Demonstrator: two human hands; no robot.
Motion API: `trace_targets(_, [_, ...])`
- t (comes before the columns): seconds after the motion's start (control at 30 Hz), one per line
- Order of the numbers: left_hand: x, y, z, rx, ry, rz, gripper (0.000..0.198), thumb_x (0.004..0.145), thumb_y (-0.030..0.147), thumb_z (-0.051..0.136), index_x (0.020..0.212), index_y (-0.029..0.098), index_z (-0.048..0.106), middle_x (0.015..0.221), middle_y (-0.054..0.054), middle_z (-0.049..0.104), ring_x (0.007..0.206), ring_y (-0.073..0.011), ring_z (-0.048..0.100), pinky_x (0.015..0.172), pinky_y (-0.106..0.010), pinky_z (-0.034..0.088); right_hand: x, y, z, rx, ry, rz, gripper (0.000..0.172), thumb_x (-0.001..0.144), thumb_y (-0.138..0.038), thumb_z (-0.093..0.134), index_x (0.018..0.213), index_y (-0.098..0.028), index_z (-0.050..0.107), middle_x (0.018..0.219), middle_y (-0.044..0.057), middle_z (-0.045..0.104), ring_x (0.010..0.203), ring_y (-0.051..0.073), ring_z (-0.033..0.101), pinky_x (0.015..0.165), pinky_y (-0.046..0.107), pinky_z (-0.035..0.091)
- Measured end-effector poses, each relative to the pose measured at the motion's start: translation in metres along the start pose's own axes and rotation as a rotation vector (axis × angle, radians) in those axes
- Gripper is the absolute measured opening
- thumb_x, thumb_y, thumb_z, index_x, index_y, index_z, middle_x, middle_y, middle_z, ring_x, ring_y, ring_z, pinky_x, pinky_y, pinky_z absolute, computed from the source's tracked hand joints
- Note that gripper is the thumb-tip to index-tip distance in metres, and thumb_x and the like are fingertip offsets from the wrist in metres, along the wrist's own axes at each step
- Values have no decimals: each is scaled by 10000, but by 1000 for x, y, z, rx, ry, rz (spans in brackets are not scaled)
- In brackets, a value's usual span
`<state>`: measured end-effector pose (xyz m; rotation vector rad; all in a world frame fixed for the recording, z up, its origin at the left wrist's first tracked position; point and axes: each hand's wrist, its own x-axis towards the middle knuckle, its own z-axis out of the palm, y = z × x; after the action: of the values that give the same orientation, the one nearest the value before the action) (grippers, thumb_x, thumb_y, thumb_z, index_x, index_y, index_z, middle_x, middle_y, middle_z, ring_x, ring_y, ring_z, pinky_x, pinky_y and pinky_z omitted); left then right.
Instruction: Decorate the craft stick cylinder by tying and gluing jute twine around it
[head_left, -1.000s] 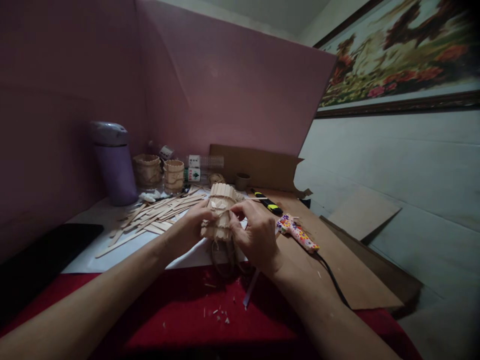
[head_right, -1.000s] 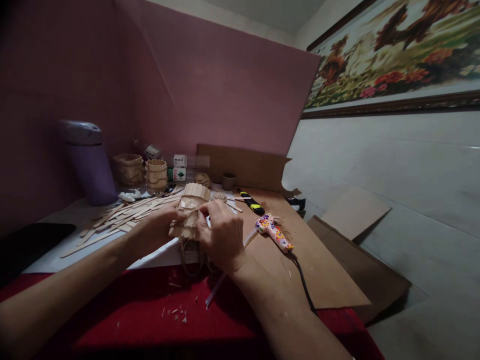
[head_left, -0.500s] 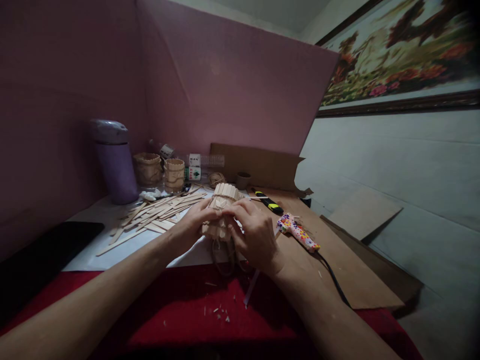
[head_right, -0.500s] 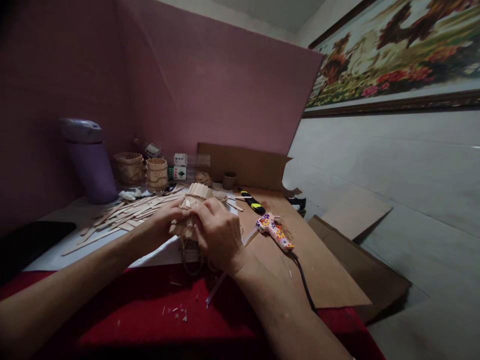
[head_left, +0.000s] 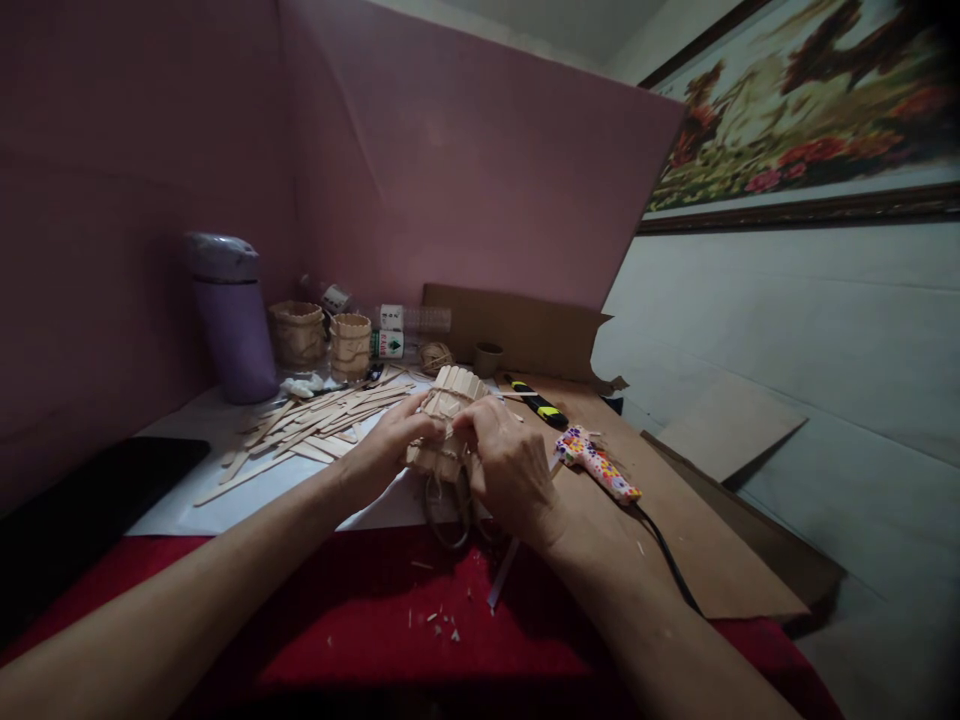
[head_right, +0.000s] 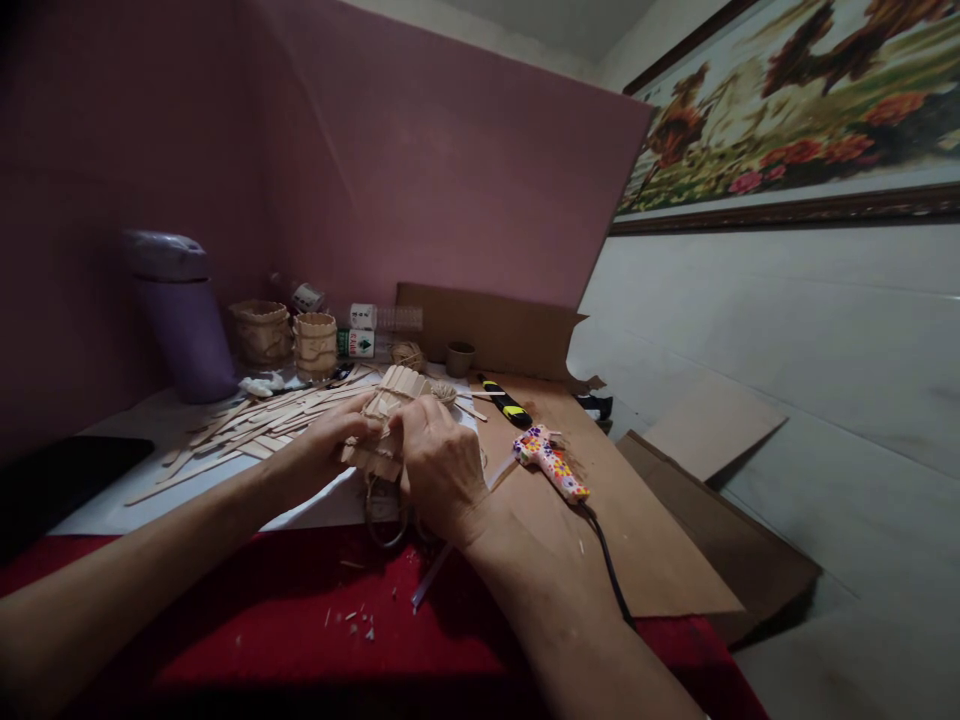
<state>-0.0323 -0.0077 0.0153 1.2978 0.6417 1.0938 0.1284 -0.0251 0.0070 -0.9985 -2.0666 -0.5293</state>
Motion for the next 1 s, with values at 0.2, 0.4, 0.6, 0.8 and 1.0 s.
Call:
trace_targets(0.2, [1,1,1,4,1,-2,270,694,179,580,964,165,579,793,0,584,675,-128,515,569,-220,432,-2,-3,1,4,46,48,125,871,-111,470,915,-184,562,847,53,636,731,182,589,621,284,425])
trace_targets(0.4, [1,-1,-1,-15,-20,-10,266,714,173,580,980,163,574,815,-2,595,701,-133,539,586,-223,449,-2,-5,1,-8,47,92,147,886,-101,458,938,-169,578,871,67,650,771,206,614,640,302,428])
trace_targets(0.6, [3,-4,-3,-3,-15,-11,311,721,164,567,1032,160,570,849,-17,617,723,-140,552,618,-239,459,-3,-8,3,-44,61,141,134,922,-127,455,945,-167,581,871,69,666,758,208,626,624,305,428])
trace_targets(0.8, [4,-7,-6,-51,-12,-7,301,741,154,577,1042,163,581,867,-21,637,721,-136,577,608,-231,464,-4,-9,7,-91,68,140,129,938,-153,454,963,-163,580,872,75,671,735,203,626,599,299,419])
trace_targets(1.0, [5,-6,-3,-59,-15,-4,463,679,230,783,1097,154,599,946,-50,673,783,-158,632,672,-248,500,-3,-11,4,-25,109,129,163,970,-202,438,948,-166,595,862,69,673,749,195,631,625,291,430])
